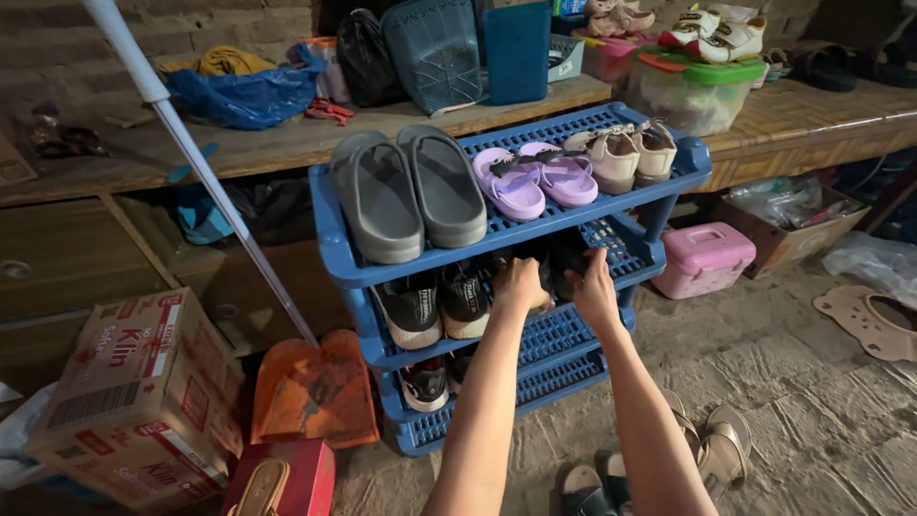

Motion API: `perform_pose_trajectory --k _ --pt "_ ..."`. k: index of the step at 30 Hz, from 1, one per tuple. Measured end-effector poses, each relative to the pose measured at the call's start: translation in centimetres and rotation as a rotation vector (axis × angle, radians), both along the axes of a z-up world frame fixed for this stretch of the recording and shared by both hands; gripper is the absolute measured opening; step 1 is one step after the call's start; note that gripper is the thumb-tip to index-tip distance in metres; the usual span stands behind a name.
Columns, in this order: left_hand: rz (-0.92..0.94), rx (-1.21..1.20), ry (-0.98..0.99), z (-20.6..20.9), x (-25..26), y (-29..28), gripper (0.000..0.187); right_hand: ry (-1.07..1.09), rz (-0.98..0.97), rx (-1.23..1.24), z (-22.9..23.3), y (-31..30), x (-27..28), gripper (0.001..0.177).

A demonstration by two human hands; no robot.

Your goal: The recorder cleans several pairs of shoes and sandals with a brush before organizing them on a plastic rack.

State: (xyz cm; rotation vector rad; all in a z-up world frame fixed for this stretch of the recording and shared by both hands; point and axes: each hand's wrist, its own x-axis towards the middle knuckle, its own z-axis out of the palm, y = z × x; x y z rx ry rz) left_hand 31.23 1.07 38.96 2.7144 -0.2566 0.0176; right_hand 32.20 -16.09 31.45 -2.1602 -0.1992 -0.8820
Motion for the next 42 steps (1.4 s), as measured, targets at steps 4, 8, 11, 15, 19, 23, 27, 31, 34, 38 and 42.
perform_pose_trajectory --k 4,8,11,15,19,23,27,31,34,38,42 --pt "-0.017 -0.008 -0.021 -1.2 1.1 -0.1 0.067 0.052 -0.019 0.0 0.8 0.5 -0.9 0.048" --pt "-0.022 -0.007 -0.057 -1.9 2.8 -0.4 0.077 0.116 0.07 -0.098 0.6 -0.8 -0.1 0.051" --pt "-0.085 0.026 -0.037 -2.6 3.3 0.4 0.079 0.094 0.1 -0.129 -0.4 -0.9 0.6 0.069" --pt "-0.09 0.052 -0.036 -3.2 3.4 -0.3 0.085 0.123 0.146 0.019 1.5 -0.3 -2.3 0.11" --pt "0.003 0.102 -0.131 -3.6 2.0 -1.4 0.092 0.013 0.075 0.023 -1.4 -2.5 -3.9 0.107" --pt "0.162 -0.004 -0.156 -2.8 -1.4 -2.7 0.111 0.216 -0.139 -0.096 -3.2 -7.1 -7.2 0.102" --pt "0.299 0.27 -0.947 -2.7 -4.8 -4.7 0.075 0.679 -0.425 -0.233 -2.2 -10.9 -12.3 0.1" --pt "-0.074 0.321 -0.698 -2.2 -7.6 -8.4 0.08 0.743 -0.524 -0.232 -4.2 -17.3 -14.7 0.105" --pt "-0.278 0.107 -0.564 -4.0 -9.1 -11.5 0.068 0.827 -0.626 -0.324 -2.7 -19.4 -19.6 0.103" --pt "-0.442 0.117 -0.339 -2.8 -12.9 -15.9 0.06 0.834 -0.751 -0.327 -0.7 -23.2 -26.9 0.098" --pt "-0.514 0.176 -0.237 -4.4 -17.3 -22.2 0.057 0.955 -0.911 -0.319 0.2 -24.9 -35.7 0.097"
